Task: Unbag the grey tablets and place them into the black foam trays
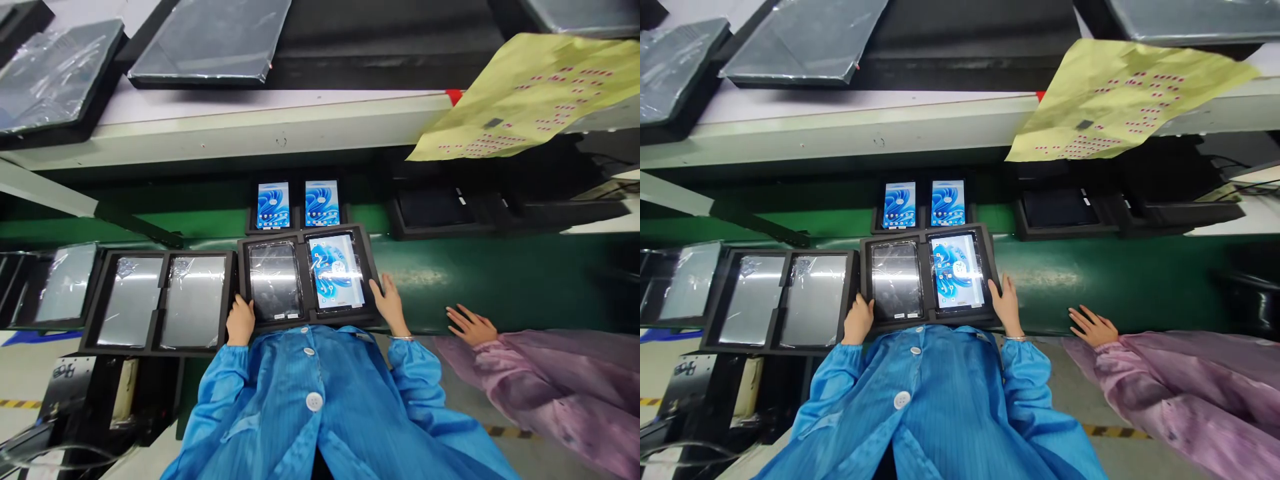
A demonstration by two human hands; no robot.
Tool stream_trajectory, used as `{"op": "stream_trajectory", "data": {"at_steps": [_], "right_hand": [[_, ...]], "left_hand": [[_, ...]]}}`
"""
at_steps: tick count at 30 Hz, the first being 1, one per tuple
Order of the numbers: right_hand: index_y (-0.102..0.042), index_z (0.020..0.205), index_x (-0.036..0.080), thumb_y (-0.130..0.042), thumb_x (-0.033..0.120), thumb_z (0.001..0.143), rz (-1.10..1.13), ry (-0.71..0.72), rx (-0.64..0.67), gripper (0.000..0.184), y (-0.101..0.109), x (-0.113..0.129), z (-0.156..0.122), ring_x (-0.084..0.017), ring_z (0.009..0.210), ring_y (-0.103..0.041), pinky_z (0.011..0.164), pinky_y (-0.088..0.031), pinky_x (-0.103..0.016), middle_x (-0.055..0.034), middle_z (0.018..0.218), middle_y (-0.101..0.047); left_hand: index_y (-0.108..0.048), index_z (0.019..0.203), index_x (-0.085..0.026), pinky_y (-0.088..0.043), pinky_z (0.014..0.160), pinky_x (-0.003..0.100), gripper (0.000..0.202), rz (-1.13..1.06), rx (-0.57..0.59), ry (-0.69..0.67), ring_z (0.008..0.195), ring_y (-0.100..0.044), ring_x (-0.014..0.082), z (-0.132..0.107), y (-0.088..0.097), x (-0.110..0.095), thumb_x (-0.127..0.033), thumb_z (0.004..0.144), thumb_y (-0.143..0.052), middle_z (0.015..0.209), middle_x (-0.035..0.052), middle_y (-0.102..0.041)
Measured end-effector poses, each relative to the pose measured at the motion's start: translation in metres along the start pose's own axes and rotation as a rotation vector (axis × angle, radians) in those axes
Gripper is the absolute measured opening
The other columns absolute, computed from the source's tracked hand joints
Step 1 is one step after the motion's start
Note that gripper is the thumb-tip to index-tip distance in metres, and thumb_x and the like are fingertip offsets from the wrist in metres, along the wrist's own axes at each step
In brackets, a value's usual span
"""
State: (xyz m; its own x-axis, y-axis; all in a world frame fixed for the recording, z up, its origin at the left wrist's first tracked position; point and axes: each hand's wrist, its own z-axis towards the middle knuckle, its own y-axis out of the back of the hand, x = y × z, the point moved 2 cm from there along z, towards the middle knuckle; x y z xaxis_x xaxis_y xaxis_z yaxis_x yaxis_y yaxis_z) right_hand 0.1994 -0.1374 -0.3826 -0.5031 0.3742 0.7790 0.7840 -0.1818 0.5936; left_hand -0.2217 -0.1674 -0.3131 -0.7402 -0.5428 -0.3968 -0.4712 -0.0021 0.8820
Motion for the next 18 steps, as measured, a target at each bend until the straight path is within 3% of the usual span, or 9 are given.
{"op": "stream_trajectory", "data": {"at_steps": [3, 6, 9, 13, 18], "right_hand": [[-0.066, 0.129, 0.02, -0.066, 0.044, 0.103, -0.07, -0.087, 0.045, 0.036, -0.012, -0.021, 0.001, -0.026, 0.115, -0.068, 0.101, -0.058, -0.05, -0.01, 0.13, -0.068], [-0.067, 0.127, 0.02, -0.066, 0.042, 0.103, -0.126, -0.108, 0.025, 0.033, -0.007, -0.031, 0.003, -0.025, 0.113, -0.068, 0.098, -0.059, -0.048, -0.0099, 0.129, -0.068], [-0.067, 0.125, 0.018, -0.066, 0.041, 0.103, -0.179, -0.142, -0.005, 0.032, 0.011, -0.035, 0.01, -0.025, 0.114, -0.068, 0.1, -0.058, -0.05, -0.0096, 0.128, -0.069], [-0.069, 0.12, 0.018, -0.068, 0.044, 0.102, -0.236, -0.242, -0.036, 0.032, 0.037, -0.044, 0.023, -0.025, 0.11, -0.069, 0.1, -0.058, -0.05, -0.0085, 0.121, -0.071], [-0.07, 0.12, 0.018, -0.07, 0.045, 0.1, -0.263, -0.394, -0.084, 0.033, 0.067, -0.068, 0.018, -0.025, 0.112, -0.069, 0.102, -0.057, -0.051, -0.0082, 0.121, -0.071]], "left_hand": [[-0.061, 0.113, -0.009, -0.058, 0.085, 0.048, 0.025, 0.044, 0.03, 0.059, 0.105, -0.074, 0.0413, -0.008, -0.002, 0.012, -0.027, 0.099, -0.052, 0.101, 0.0229, -0.07], [-0.056, 0.108, -0.016, -0.055, 0.081, 0.041, 0.015, 0.015, 0.04, 0.044, 0.102, -0.075, 0.0363, -0.01, 0.008, 0.01, -0.028, 0.1, -0.05, 0.107, 0.0204, -0.072], [-0.048, 0.102, -0.024, -0.052, 0.076, 0.036, 0.01, -0.062, 0.052, -0.013, 0.092, -0.074, 0.029, -0.019, 0.025, 0.0, -0.032, 0.098, -0.053, 0.11, 0.0119, -0.072], [-0.034, 0.094, -0.028, -0.045, 0.065, 0.03, 0.027, -0.183, 0.059, -0.071, 0.064, -0.062, 0.0176, -0.033, 0.039, -0.026, -0.045, 0.095, -0.055, 0.097, -0.0003, -0.066], [-0.032, 0.09, -0.028, -0.043, 0.07, 0.03, 0.034, -0.286, 0.167, -0.179, 0.071, -0.058, 0.0172, -0.045, 0.035, -0.08, -0.052, 0.093, -0.055, 0.082, -0.0051, -0.051]]}}
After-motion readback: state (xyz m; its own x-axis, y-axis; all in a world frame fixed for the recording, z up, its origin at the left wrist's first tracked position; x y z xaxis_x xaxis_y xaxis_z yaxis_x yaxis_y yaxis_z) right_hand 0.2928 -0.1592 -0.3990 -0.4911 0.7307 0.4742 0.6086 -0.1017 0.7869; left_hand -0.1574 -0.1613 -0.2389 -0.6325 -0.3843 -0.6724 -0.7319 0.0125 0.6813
